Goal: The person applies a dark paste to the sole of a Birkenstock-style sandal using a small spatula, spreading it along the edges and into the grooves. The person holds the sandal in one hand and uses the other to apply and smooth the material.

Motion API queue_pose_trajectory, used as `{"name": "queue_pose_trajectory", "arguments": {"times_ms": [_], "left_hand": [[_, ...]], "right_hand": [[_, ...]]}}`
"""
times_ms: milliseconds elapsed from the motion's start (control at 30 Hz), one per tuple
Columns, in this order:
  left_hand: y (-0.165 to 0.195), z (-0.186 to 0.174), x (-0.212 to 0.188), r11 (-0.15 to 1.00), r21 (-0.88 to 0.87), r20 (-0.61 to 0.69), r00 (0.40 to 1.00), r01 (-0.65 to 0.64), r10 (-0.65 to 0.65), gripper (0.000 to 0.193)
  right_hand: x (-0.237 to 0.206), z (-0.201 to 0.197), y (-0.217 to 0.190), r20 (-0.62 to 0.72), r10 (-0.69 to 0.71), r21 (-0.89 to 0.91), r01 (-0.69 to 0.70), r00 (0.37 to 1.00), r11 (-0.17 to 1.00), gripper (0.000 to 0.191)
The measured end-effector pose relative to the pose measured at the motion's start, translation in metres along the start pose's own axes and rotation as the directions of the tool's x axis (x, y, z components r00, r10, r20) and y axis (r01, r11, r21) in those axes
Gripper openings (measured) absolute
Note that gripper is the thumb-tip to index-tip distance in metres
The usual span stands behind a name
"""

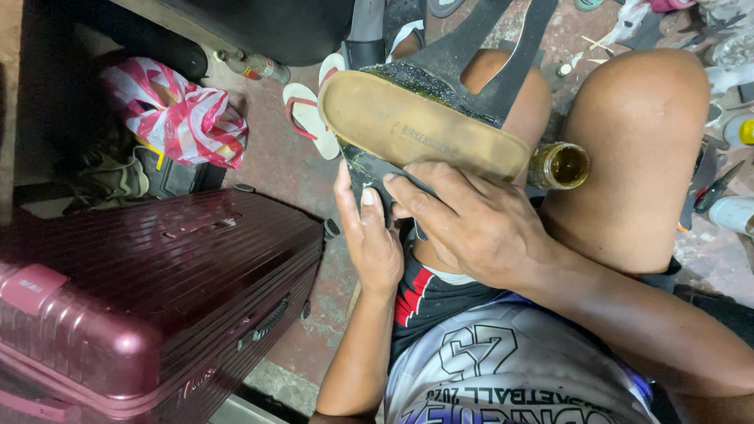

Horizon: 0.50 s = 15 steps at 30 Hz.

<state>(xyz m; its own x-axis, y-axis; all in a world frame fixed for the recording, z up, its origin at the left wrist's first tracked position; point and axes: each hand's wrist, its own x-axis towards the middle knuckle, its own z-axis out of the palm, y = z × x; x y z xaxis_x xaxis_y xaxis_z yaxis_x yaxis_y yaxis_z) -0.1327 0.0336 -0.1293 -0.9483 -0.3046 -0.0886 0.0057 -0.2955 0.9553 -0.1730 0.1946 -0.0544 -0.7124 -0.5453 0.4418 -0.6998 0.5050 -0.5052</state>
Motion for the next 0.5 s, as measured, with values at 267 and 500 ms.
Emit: {"name": "queue_pose_trajectory", "arguments": {"times_ms": [267,500], "left_hand": [[-0.0033,0.0003,-0.0031,0.996,0.091,0.004,1.0,-0.024,0.024,0.053],[0.0032,-0.0002,0.0002,0.995,-0.08,0.002,0.999,0.052,-0.052,0.056]], "right_hand": [[0.0006,-0.0088,-0.0016,0.042,0.004,0.02,-0.005,0.999,1.0,0.048],[-0.0016,-0.006,-0.0015,-0.1,0.15,0.276,-0.118,0.984,0.954,0.033]]}}
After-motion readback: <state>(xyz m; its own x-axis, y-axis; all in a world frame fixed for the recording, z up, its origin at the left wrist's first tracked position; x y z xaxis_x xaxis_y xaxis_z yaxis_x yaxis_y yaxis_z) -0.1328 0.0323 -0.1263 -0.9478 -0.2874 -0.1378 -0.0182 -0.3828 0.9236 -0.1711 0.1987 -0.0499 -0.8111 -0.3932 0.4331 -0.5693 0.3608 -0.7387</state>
